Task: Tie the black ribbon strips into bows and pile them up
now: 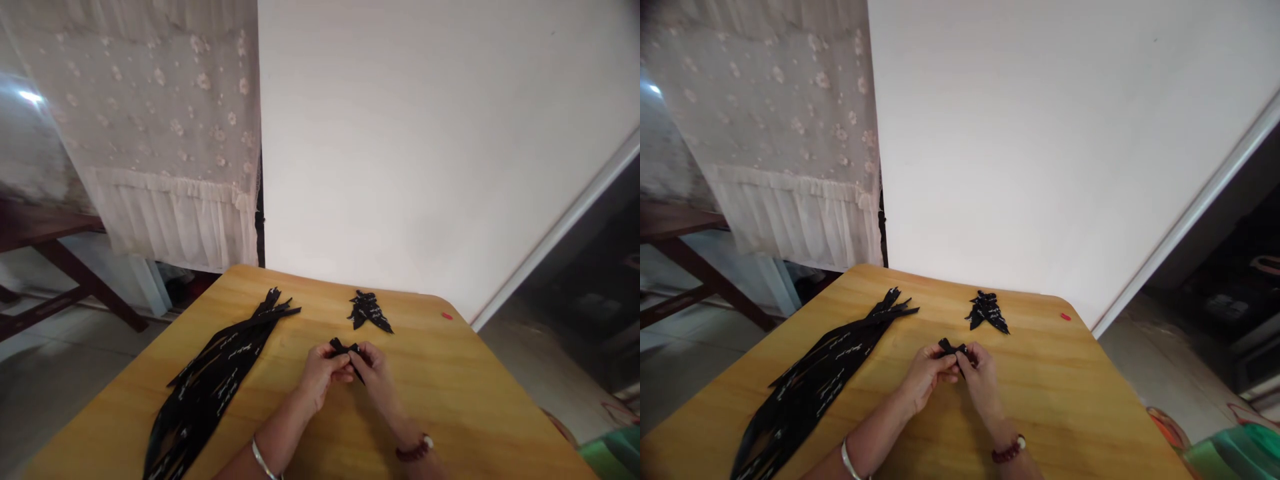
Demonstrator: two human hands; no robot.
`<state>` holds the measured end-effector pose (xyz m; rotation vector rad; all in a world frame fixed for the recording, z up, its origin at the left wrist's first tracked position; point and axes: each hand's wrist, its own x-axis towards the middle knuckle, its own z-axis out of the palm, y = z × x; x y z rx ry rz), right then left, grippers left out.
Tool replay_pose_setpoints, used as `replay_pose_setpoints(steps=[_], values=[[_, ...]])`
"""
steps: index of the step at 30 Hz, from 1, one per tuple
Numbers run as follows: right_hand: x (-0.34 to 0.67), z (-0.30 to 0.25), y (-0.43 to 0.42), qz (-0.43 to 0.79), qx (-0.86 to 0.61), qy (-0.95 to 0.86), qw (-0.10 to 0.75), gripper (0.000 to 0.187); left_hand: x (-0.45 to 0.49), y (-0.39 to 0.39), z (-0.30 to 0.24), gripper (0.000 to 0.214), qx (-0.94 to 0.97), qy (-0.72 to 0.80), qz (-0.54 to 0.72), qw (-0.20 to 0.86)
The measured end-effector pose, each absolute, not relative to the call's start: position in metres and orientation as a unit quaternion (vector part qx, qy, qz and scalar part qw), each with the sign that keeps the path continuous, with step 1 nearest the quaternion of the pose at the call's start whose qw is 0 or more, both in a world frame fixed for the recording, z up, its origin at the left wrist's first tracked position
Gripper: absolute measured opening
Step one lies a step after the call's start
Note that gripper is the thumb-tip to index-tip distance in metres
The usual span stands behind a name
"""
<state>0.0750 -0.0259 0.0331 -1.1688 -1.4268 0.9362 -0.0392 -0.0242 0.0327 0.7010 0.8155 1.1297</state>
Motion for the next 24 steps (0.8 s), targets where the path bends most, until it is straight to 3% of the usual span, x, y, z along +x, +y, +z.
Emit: replay_pose_setpoints(steps=[24], values=[[0.0793,0.0371,-0.0256,0.375,-0.505,-0.590,0.506,0.031,-0.0445,-0.0226,0.0332,0.021,0.358,0.411,0.503,0.670]])
